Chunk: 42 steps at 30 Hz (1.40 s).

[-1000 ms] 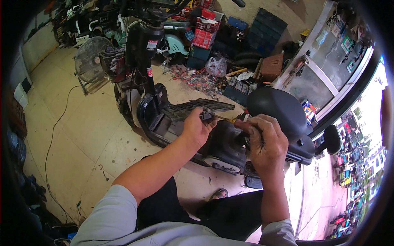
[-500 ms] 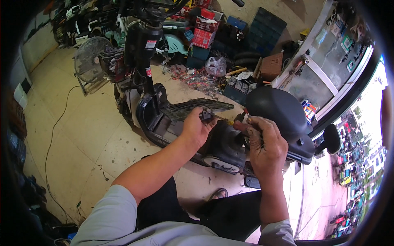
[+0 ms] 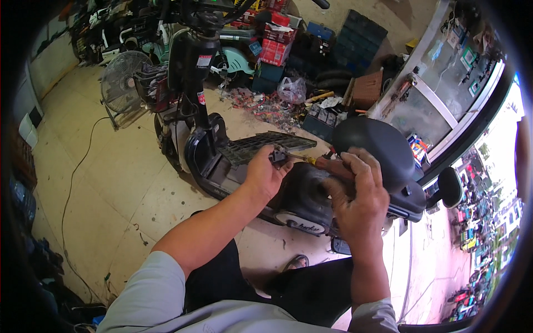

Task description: The person unscrews and removes components from an electric moped deck, retrieves tools and wires from a storage desk, and cuts/strips electric wires by hand.

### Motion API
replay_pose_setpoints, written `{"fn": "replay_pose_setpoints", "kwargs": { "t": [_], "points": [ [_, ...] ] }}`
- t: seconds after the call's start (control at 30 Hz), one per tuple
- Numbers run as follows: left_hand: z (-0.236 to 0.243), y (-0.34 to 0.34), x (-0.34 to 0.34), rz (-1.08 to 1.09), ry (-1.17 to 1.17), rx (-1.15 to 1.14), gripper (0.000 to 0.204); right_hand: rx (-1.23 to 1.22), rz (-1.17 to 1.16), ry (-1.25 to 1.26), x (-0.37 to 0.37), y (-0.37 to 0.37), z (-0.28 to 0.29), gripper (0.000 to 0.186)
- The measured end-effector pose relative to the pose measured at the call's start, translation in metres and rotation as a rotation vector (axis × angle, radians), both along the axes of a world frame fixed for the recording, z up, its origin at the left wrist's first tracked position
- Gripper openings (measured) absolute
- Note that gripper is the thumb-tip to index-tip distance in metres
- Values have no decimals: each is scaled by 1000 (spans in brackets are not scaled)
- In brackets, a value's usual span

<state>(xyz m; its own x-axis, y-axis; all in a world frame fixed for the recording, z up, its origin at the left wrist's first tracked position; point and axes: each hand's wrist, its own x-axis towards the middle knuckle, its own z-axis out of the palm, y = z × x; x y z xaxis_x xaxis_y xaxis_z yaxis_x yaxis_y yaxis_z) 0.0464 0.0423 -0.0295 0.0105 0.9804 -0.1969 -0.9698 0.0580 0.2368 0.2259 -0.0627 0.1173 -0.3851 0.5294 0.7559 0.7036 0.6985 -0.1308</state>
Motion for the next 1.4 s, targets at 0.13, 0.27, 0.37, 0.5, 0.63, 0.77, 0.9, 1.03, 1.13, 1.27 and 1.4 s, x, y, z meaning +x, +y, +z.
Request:
{"fn": "replay_pose_setpoints", "kwargs": {
  "t": [0.13,0.27,0.37,0.5,0.63,0.77,0.9,1.03,1.13,1.27,1.4],
  "points": [
    [1,-4,-4,16,2,-24,19,152,28,-116,-6,2,11,35],
    [-8,2,-4,-10,8,7,18,39,-5,13,-14,-10,12,37],
    [-7,2,-3,13,18,8,18,61,0,-65,2,3,3,42],
    [-3,0,-5,23,2,14,18,145,28,-92,-6,-1,7,45],
    [-3,2,-4,24,10,-6,18,-54,31,2,-2,-1,-2,44],
    [-1,2,-4,32,-15,-45,17,64,60,-70,-4,-1,-4,42],
    [-5,2,1,13,-11,-15,18,-53,59,-1,8,2,-10,44],
    [-6,4,-6,52,-19,-34,18,136,38,-58,-9,-1,7,31],
    [-5,4,-5,25,-25,-42,17,145,15,74,-14,-1,-2,19],
    [-3,2,-5,50,2,-63,16,-208,69,78,-2,3,0,32],
    [-5,7,-4,45,-29,-22,17,194,82,-172,-4,4,3,29]
  ]
}}
